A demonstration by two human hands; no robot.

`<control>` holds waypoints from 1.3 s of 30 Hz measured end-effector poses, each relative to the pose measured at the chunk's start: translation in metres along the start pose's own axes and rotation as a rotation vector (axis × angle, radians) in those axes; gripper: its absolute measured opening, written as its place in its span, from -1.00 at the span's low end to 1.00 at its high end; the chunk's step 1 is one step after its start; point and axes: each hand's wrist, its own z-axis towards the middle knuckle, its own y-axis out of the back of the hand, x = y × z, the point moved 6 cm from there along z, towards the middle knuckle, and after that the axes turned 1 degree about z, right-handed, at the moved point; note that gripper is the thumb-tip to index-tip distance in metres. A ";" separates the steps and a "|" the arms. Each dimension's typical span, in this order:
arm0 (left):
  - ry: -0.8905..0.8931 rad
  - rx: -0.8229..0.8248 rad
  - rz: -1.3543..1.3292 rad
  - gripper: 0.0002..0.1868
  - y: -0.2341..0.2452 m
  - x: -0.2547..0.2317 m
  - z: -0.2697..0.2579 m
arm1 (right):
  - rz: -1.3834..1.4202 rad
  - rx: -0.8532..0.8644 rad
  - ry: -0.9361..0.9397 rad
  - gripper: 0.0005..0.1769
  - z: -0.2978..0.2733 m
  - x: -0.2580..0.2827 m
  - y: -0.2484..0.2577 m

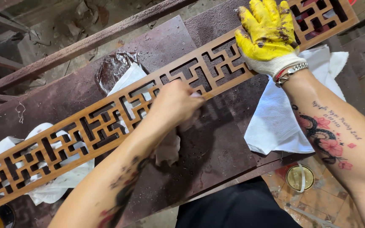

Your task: Staining a decorative wooden lattice panel with a cloth.

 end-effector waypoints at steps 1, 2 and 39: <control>-0.056 -0.028 0.031 -0.76 -0.001 -0.008 0.002 | -0.030 -0.046 0.049 -0.52 0.001 0.005 0.006; -0.111 -0.057 0.062 -0.75 -0.003 -0.015 0.004 | -0.059 -0.092 0.098 -0.55 0.003 0.010 0.012; -0.457 -0.516 0.663 -0.23 -0.019 0.032 0.024 | -0.049 -0.049 0.093 -0.52 0.000 0.005 0.003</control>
